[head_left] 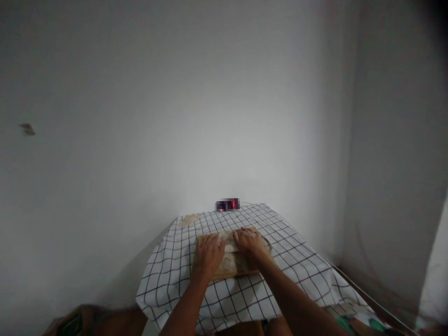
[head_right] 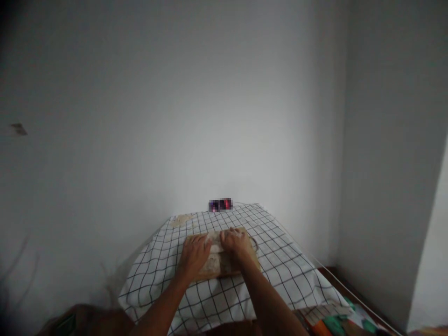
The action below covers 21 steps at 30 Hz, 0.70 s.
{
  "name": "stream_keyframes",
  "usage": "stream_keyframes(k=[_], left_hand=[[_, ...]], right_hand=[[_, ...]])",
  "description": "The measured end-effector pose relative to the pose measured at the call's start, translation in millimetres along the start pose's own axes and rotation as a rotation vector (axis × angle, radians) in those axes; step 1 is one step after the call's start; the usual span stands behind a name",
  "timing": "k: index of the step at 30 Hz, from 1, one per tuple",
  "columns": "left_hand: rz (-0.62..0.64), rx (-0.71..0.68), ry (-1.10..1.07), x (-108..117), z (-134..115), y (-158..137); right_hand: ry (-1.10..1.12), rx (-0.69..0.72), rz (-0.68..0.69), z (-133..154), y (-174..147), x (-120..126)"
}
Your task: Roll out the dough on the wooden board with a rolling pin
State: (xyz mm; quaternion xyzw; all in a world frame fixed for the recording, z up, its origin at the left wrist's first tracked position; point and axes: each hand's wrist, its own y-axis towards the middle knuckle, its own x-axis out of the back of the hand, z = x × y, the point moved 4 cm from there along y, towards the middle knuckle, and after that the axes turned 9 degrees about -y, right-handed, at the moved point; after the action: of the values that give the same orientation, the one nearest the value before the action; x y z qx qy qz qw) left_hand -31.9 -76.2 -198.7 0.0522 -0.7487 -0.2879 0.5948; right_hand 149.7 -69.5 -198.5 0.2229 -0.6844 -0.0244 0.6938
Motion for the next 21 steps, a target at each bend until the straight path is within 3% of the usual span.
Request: stream_keyframes(k=[2,7,10,15,21], left_hand=[[0.023,-0.007,-0.002,-4.3,0.7,12.9],[0.16,0.09,0.026,-18.8,9.9,47.4],[0.248,0.219,-0.007,-25.7,18.9,66.0],[0.334,0.342,-0.082,-35.4,32.4,90.9],[0.344,0.328,-0.12,-56.4,50.6,117.1]], right_hand=[[-0.027,-0.002,0.024,-6.6,14.2,-3.7],[0.067,-0.216,0.146,-23.7,49.1,-16.3],[0.137,-0.303,0.164,-30.2,63.9,-23.7],[0.202,-0.357,0.172,-39.4,83.0,-34.3],[0.247,-0.373,0.19,-52.5,111.0,-50.1]])
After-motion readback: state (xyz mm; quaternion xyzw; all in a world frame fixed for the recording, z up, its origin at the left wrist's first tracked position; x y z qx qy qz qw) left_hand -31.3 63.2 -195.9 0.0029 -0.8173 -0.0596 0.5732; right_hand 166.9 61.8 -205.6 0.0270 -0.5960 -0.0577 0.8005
